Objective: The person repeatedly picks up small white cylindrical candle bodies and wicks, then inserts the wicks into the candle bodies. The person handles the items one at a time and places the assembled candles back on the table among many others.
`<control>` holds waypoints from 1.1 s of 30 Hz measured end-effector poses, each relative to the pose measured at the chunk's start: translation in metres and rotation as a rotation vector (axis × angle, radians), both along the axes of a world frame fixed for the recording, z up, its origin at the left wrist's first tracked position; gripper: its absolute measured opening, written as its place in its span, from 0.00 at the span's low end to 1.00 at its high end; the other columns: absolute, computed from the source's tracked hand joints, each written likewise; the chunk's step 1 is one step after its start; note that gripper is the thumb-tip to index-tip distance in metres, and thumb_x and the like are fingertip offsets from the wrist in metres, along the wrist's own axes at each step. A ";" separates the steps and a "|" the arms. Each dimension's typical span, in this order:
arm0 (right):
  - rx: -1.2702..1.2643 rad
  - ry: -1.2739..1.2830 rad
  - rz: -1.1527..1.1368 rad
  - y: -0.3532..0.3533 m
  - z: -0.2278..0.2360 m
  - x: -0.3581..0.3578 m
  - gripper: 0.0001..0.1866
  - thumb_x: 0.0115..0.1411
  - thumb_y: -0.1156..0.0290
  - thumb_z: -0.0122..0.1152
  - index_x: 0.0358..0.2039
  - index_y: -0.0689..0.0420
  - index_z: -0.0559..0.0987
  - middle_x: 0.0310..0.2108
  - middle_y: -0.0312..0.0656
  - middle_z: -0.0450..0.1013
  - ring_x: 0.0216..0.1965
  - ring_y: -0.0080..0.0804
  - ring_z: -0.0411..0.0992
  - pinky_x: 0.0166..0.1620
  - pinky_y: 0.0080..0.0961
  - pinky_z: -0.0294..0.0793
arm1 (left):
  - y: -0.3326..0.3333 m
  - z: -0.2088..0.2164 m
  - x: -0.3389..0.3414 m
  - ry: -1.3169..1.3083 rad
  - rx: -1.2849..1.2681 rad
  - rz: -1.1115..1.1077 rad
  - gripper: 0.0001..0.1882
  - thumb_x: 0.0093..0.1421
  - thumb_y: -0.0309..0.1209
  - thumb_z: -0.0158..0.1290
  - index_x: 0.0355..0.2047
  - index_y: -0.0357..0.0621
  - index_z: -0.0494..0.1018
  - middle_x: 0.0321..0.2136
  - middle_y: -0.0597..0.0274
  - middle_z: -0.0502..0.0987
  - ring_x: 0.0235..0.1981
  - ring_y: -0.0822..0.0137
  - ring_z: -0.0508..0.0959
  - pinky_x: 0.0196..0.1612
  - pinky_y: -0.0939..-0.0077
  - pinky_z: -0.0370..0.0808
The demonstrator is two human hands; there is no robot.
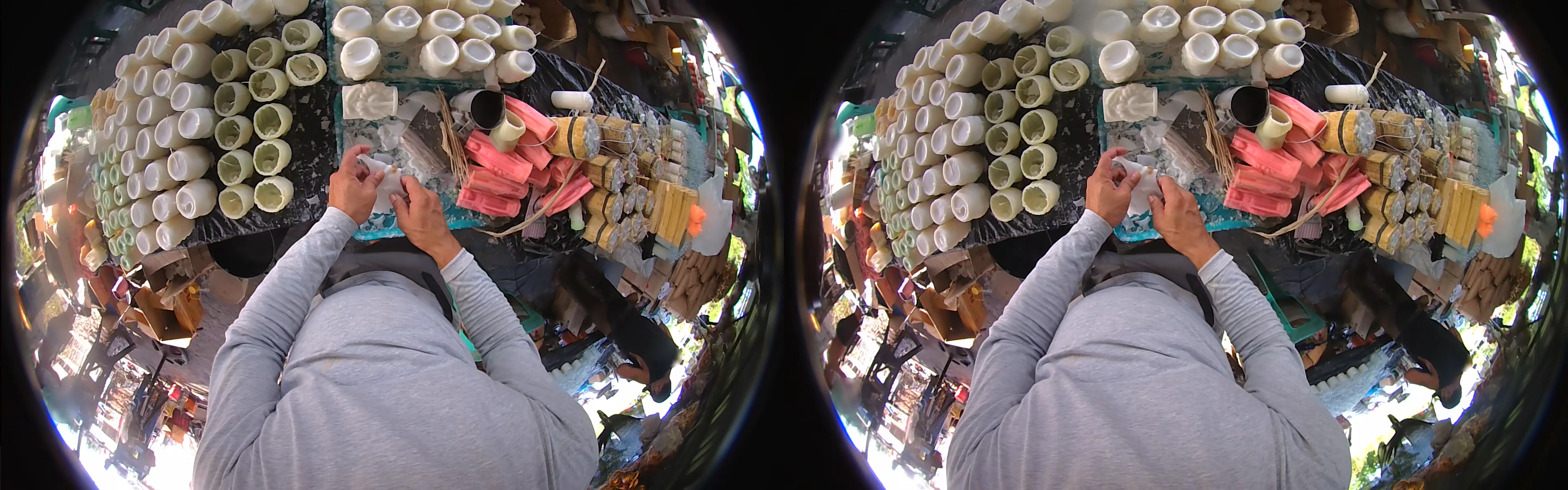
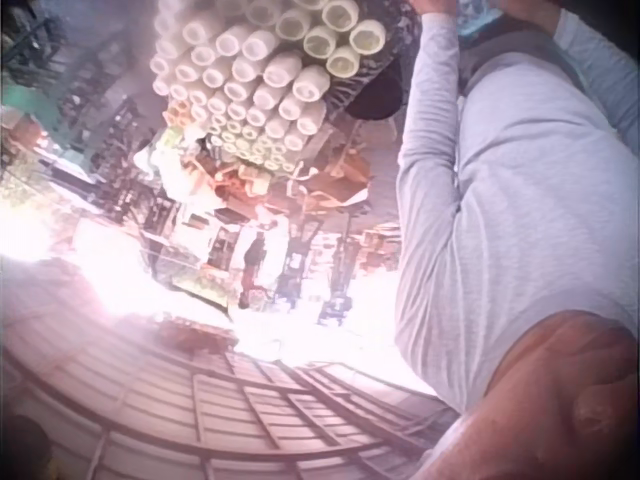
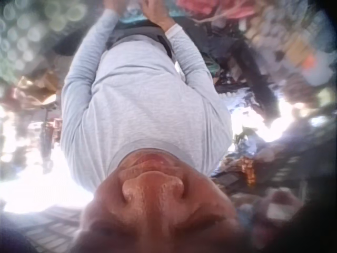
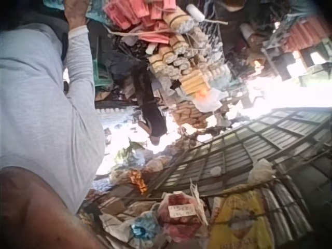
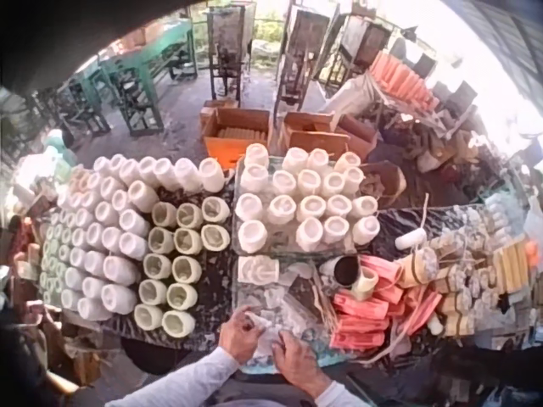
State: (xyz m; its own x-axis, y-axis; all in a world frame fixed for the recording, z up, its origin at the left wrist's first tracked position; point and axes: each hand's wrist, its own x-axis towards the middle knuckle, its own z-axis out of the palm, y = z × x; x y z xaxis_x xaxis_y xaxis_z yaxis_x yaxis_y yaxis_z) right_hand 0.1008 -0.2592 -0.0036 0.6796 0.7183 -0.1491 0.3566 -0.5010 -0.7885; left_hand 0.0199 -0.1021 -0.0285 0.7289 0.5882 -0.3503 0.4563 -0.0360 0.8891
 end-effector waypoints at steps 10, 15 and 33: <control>-0.105 0.167 0.095 0.022 0.005 0.026 0.09 0.68 0.70 0.61 0.41 0.64 0.76 0.36 0.59 0.76 0.40 0.65 0.74 0.44 0.50 0.74 | 0.022 -0.003 -0.010 -0.041 -0.061 -0.323 0.21 0.65 0.23 0.59 0.56 0.46 0.69 0.25 0.56 0.75 0.28 0.59 0.78 0.38 0.65 0.76; -0.067 0.148 0.242 0.027 0.008 0.032 0.09 0.70 0.71 0.58 0.40 0.65 0.76 0.34 0.56 0.75 0.36 0.58 0.73 0.40 0.43 0.72 | 0.047 -0.013 -0.012 -0.086 -0.356 -0.404 0.17 0.66 0.20 0.58 0.53 0.45 0.68 0.30 0.69 0.73 0.32 0.78 0.71 0.39 0.78 0.72; 0.097 0.633 -0.123 0.048 0.018 0.020 0.13 0.77 0.63 0.55 0.40 0.60 0.79 0.27 0.41 0.77 0.26 0.31 0.74 0.32 0.29 0.75 | 0.047 0.011 -0.014 -0.136 0.047 -0.387 0.13 0.74 0.36 0.53 0.40 0.38 0.77 0.36 0.56 0.77 0.36 0.58 0.80 0.41 0.62 0.75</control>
